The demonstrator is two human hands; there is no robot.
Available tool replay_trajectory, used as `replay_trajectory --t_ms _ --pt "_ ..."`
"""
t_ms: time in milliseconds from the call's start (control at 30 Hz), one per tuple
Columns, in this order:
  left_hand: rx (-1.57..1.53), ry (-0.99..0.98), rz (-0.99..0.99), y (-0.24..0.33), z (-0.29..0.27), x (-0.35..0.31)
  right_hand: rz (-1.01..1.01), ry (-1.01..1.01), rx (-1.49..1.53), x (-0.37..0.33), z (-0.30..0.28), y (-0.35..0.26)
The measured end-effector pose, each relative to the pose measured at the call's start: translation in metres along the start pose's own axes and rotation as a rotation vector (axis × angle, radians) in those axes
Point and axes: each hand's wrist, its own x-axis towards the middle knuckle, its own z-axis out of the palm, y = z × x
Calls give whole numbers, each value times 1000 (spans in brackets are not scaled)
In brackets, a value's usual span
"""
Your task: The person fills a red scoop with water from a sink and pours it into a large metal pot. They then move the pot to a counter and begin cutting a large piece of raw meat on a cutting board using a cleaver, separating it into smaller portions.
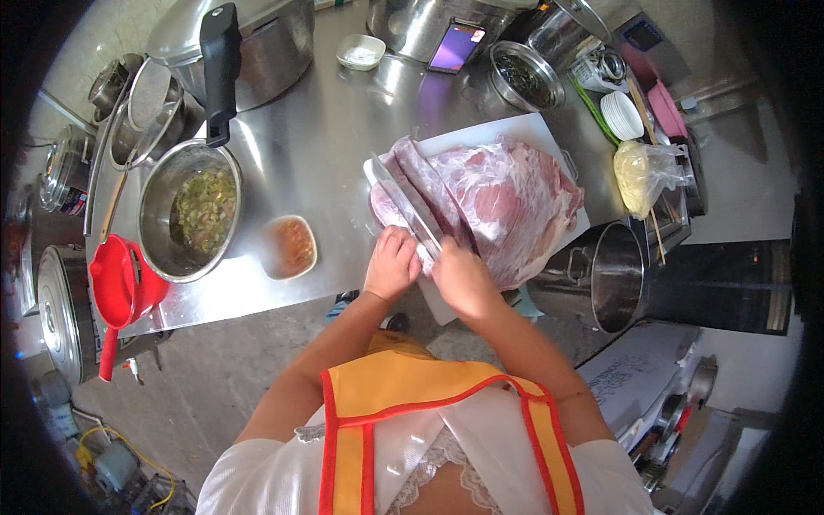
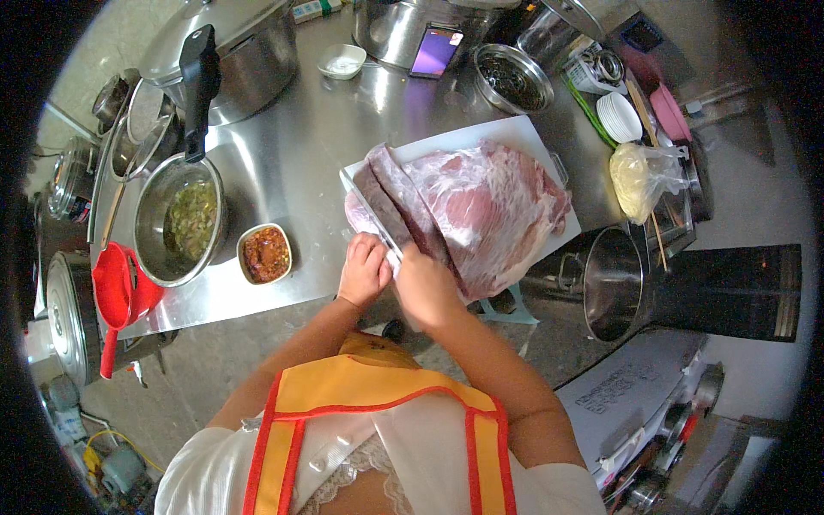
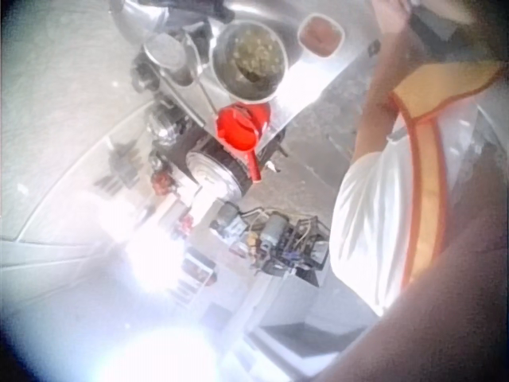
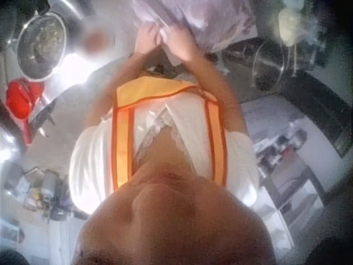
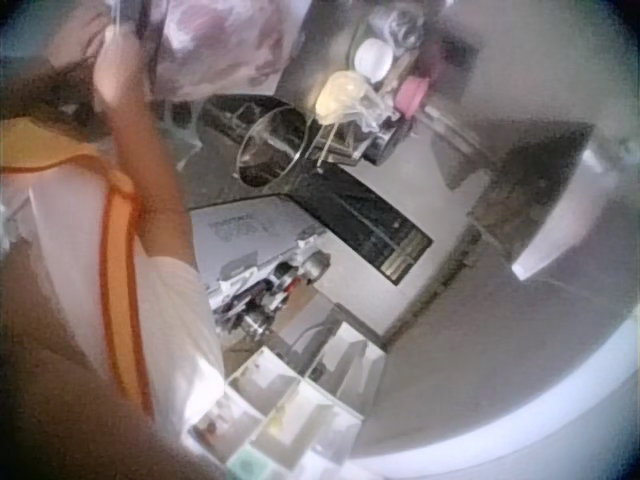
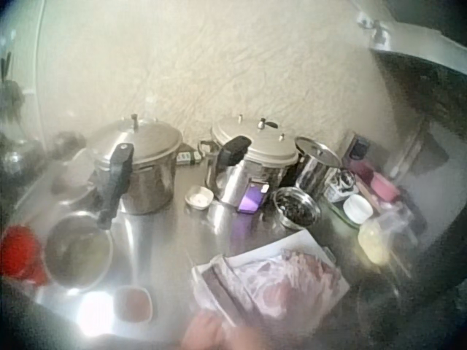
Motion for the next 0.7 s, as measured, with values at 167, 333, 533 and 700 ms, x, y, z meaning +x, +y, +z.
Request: replay_trajectory --t_ms 167,333,533,700 --pt "-6 7 0 0 1 1 82 -11 11 7 0 -2" --pt "-18 32 1 4 -2 3 56 -2 29 49 7 -9" --pt "-82 36 10 2 -1 3 168 -113 -16 -3 -8 -1" --pt "-89 70 -34 5 3 0 100 -27 34 54 16 -3"
